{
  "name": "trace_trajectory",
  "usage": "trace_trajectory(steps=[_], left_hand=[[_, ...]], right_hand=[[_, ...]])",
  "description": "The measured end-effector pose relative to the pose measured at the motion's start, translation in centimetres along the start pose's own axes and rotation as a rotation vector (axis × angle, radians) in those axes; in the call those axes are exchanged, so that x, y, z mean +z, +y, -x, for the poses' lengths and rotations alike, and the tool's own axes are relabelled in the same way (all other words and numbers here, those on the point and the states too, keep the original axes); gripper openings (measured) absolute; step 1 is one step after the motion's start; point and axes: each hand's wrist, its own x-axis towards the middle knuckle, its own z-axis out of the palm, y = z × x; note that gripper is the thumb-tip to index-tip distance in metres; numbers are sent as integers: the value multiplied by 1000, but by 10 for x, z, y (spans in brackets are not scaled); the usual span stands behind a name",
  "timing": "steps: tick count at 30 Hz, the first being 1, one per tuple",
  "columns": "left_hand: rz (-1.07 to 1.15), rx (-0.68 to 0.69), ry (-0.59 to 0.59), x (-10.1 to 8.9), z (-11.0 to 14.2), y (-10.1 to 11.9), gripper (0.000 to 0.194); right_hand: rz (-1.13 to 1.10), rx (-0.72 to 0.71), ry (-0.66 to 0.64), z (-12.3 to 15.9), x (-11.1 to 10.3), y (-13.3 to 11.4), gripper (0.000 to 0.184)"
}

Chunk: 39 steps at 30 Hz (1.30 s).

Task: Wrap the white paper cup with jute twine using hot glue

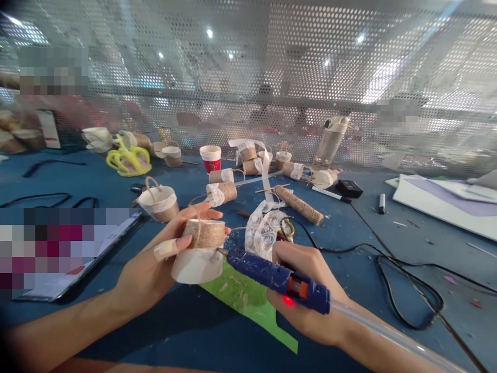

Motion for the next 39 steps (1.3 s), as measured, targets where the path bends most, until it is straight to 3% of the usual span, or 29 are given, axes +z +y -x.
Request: trace_trajectory(steps=[23,28,31,35,39], left_hand=[[10,-13,7,0,-2,1,37],[48,-74,82,1,-2,3,36],[73,-175,-6,3,-1,1,34],[79,-413,-205,3,2,-4,39],[67,-501,-299,6,5,-7,44]], right_hand=[[-16,67,-38,-4,-3,-5,26],[-17,95,36,-5,-7,-5,11],[-48,99,135,-5,-4,-3,8],[-110,8,267,-10,6,-2,15],[-191,-142,214,-12,11,-4,16]])
